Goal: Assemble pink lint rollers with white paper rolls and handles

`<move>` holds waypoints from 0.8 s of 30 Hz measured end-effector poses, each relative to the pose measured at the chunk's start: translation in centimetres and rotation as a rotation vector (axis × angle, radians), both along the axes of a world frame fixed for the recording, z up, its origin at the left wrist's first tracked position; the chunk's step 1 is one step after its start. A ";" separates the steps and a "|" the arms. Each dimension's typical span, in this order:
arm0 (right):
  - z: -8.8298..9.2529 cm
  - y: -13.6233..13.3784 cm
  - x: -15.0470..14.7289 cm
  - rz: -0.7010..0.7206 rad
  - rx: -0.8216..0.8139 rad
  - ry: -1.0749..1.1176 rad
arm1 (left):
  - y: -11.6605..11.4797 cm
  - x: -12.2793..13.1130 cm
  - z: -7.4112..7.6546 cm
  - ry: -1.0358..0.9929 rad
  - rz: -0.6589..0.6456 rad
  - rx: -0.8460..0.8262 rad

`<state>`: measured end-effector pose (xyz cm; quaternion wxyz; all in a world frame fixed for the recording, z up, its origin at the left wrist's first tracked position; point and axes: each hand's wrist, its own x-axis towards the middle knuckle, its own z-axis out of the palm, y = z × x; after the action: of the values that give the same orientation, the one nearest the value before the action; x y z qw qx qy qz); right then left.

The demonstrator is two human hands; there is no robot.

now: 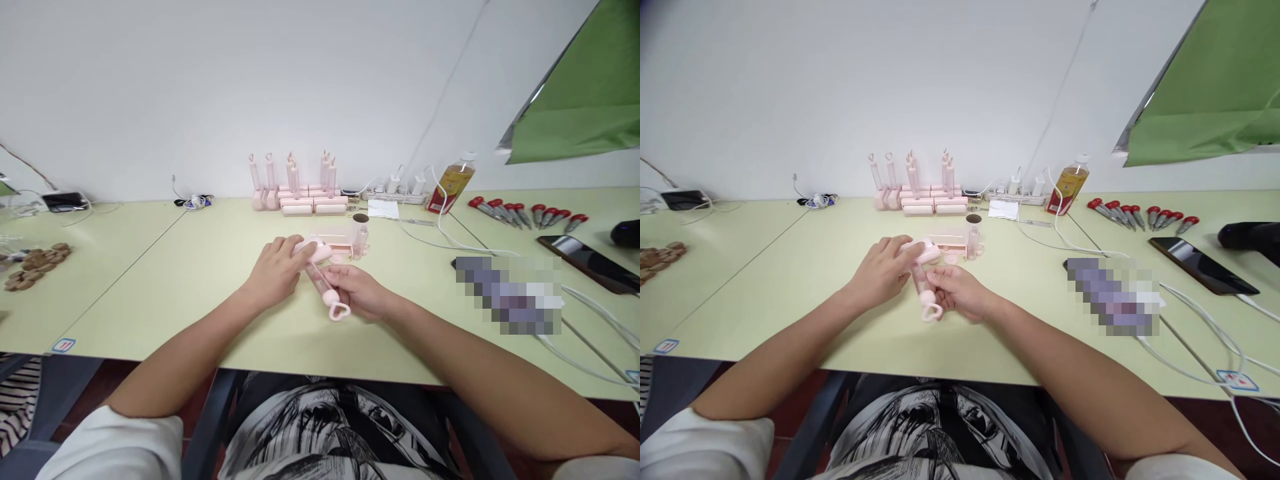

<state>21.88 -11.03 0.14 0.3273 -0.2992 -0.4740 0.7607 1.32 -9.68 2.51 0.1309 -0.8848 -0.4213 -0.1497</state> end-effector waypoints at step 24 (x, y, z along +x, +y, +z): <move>-1.6 -0.4 -0.5 0.129 0.259 -0.262 | 19.6 -12.8 0.8 -0.434 0.408 -0.632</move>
<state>21.37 -11.41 -1.46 0.2492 -0.3202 -0.6246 0.6673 -11.49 9.87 3.36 -0.2110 -0.7279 -0.6306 -0.1672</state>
